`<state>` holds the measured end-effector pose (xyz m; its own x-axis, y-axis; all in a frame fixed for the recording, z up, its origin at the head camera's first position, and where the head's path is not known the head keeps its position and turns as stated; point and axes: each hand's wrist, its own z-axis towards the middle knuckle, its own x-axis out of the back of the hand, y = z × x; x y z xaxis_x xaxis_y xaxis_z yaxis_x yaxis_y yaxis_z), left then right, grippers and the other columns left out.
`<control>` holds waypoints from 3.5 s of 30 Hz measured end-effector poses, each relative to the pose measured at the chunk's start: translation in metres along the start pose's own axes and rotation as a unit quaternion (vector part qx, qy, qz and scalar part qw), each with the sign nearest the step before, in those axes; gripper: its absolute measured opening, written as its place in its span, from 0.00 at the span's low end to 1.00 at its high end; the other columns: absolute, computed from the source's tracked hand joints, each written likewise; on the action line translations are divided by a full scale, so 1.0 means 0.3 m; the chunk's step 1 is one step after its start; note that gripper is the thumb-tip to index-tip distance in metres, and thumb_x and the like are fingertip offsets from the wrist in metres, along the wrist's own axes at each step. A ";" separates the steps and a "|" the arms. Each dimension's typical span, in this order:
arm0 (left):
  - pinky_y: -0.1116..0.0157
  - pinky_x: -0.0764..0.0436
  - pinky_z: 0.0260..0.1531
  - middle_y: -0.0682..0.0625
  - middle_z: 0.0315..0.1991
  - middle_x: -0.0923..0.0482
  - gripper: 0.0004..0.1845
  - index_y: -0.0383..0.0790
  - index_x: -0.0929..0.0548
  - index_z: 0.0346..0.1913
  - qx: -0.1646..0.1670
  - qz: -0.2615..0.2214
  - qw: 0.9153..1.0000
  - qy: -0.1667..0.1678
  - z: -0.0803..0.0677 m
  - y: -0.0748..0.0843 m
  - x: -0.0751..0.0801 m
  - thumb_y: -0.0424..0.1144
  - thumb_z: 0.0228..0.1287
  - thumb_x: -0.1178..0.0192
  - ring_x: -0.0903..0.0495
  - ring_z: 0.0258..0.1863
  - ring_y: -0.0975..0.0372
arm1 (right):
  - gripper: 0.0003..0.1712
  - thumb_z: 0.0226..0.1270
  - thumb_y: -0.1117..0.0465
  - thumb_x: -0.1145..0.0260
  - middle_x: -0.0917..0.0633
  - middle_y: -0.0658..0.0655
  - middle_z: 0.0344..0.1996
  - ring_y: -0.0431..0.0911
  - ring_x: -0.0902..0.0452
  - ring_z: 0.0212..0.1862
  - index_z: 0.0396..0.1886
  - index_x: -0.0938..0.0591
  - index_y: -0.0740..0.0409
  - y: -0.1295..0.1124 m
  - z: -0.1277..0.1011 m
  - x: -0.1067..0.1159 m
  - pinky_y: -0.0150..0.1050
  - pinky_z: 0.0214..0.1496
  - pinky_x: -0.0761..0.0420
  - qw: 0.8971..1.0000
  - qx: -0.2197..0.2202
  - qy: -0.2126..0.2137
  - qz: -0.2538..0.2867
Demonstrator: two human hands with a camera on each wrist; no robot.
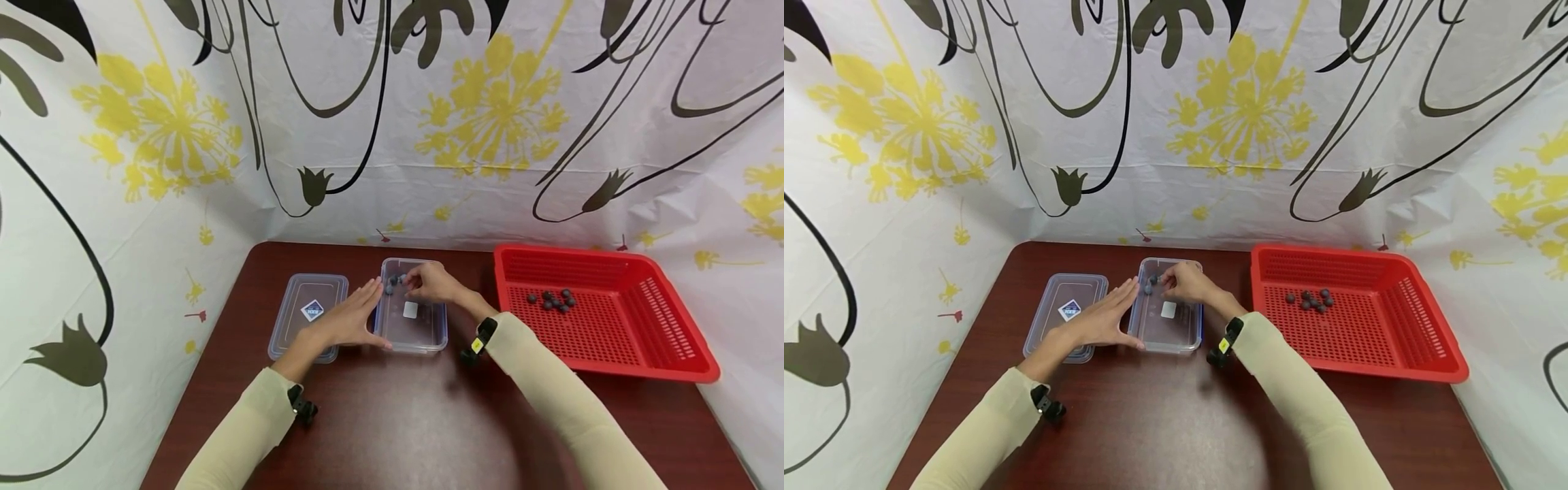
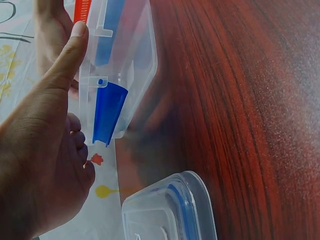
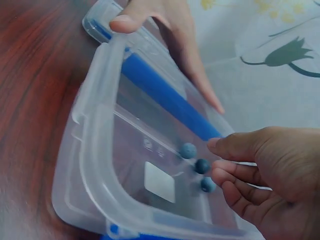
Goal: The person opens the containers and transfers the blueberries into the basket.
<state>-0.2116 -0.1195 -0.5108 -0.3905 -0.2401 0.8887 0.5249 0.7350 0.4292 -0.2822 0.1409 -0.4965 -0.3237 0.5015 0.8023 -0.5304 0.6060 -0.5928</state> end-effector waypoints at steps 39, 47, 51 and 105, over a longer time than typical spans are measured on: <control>0.50 0.55 0.83 0.43 0.88 0.69 0.72 0.36 0.61 0.86 -0.009 0.002 1.000 0.007 0.000 -0.002 -0.005 0.74 0.57 0.30 0.67 0.86 0.53 | 0.13 0.61 0.70 0.29 0.07 0.56 0.34 0.45 0.12 0.34 0.45 0.08 0.63 0.004 0.089 -0.201 0.40 0.38 0.13 0.988 -0.122 0.089 -0.031; 0.49 0.54 0.83 0.41 0.88 0.69 0.73 0.35 0.61 0.86 -0.015 0.008 1.000 0.010 0.005 -0.004 -0.006 0.75 0.56 0.31 0.65 0.87 0.50 | 0.11 0.63 0.69 0.26 0.07 0.57 0.36 0.47 0.11 0.36 0.45 0.08 0.63 0.005 0.092 -0.206 0.41 0.39 0.12 0.988 -0.126 0.088 -0.023; 0.48 0.54 0.83 0.40 0.88 0.69 0.72 0.34 0.60 0.86 -0.014 0.005 1.000 0.014 0.004 -0.003 -0.009 0.73 0.57 0.30 0.64 0.86 0.48 | 0.11 0.64 0.66 0.25 0.07 0.57 0.37 0.47 0.11 0.37 0.46 0.08 0.62 0.005 0.092 -0.201 0.41 0.41 0.12 0.989 -0.124 0.079 -0.031; 0.50 0.56 0.83 0.41 0.88 0.69 0.74 0.35 0.61 0.86 -0.014 0.010 1.000 0.016 0.010 -0.011 -0.007 0.74 0.54 0.28 0.65 0.87 0.50 | 0.11 0.66 0.69 0.23 0.08 0.51 0.37 0.44 0.11 0.39 0.47 0.09 0.61 0.110 -0.416 0.421 0.52 0.43 0.11 0.995 -0.007 0.061 -0.076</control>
<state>-0.2148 -0.1197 -0.5148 -0.3551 -0.2460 0.9019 0.5531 0.7225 0.4149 -0.2429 0.3012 -0.4235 -0.1425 0.4737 0.8691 -0.5543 0.6892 -0.4665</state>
